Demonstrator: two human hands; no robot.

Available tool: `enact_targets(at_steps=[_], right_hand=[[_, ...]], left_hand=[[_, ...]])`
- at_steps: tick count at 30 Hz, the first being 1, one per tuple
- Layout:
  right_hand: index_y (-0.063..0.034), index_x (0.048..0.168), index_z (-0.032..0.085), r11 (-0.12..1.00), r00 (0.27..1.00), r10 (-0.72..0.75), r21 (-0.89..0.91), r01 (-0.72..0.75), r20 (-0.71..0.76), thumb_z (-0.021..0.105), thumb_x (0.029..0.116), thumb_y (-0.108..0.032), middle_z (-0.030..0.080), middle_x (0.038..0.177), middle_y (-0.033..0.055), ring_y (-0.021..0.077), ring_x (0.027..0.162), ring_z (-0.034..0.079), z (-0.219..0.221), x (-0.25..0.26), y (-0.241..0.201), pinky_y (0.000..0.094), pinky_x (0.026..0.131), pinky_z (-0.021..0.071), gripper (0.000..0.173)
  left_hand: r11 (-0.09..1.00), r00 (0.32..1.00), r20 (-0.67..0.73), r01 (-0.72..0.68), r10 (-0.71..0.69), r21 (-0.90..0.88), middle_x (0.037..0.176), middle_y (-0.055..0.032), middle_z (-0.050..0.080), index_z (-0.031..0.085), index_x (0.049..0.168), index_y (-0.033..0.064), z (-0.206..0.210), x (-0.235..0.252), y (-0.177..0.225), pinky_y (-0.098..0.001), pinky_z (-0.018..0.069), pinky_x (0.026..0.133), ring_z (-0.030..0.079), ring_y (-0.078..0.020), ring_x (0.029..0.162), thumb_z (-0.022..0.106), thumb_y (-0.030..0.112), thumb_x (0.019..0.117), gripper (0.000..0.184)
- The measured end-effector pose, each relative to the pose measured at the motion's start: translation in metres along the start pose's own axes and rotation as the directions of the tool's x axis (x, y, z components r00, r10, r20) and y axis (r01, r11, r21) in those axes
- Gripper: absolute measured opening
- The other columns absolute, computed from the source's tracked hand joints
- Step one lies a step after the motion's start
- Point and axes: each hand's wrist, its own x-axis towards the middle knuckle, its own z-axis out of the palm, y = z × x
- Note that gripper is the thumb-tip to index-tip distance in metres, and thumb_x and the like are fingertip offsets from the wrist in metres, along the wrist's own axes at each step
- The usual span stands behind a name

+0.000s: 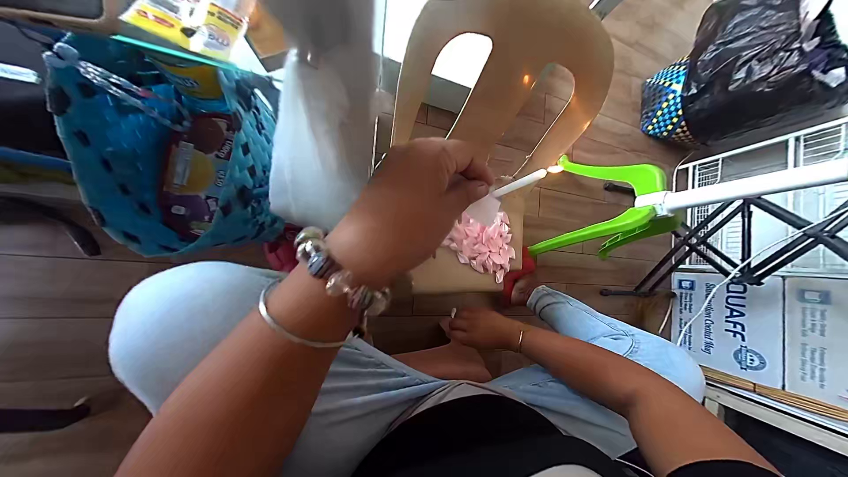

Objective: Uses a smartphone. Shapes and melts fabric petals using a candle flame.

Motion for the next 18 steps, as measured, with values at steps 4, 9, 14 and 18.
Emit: enact_targets(at_steps=[4,9,14,18], right_hand=[[0.0060,0.141,0.053,0.881,0.726,0.317,0.094,-0.464,0.610,0.042,0.1052,-0.001,0.039,0.159,0.0216,0.0440,0.146,0.036,0.054,0.017,0.043,0.0596,0.117,0.0319,0.038],[-0.0105,0.161,0.031,0.770,0.654,0.405,0.147,-0.621,0.639,0.043,0.1057,-0.006,0.033,0.163,0.0214,0.0441,0.147,0.036,0.093,0.020,0.089,0.0625,0.116,0.0314,0.057],[-0.0070,0.158,0.038,0.615,0.624,0.382,0.316,-0.723,0.682,0.038,0.1085,-0.009,0.042,0.156,0.0246,0.0440,0.146,0.038,0.004,0.007,0.070,0.0615,0.118,0.0294,0.050],[0.0013,0.150,0.047,0.432,0.618,0.451,0.448,-0.783,0.644,0.039,0.1104,-0.018,0.048,0.151,0.0253,0.0390,0.144,0.042,-0.013,-0.002,0.064,0.0531,0.120,0.0297,0.044]], left_hand=[[0.993,0.999,-0.038,-0.023,0.027,0.112,0.092,0.0009,0.067,0.075,0.103,0.0138,0.008,-0.009,-0.010,-0.0271,0.0535,0.069,0.063,-0.0077,0.078,0.064,0.019,0.0998,0.012],[0.990,0.997,-0.043,0.065,-0.060,0.125,0.088,0.0114,0.063,0.075,0.103,0.0228,0.018,-0.007,-0.028,-0.0142,0.0519,0.054,0.060,0.0035,0.067,0.063,0.032,0.0971,0.016],[0.985,0.986,-0.004,0.165,-0.165,0.053,0.088,0.0147,0.064,0.076,0.104,0.0296,0.029,0.006,-0.035,-0.0138,0.0509,0.054,0.060,0.0027,0.069,0.064,0.038,0.0977,0.016],[0.978,0.985,0.015,0.167,-0.170,0.126,0.089,0.0158,0.064,0.076,0.103,0.0293,0.038,0.018,-0.034,-0.0145,0.0524,0.054,0.061,0.0033,0.069,0.064,0.037,0.0964,0.016]])
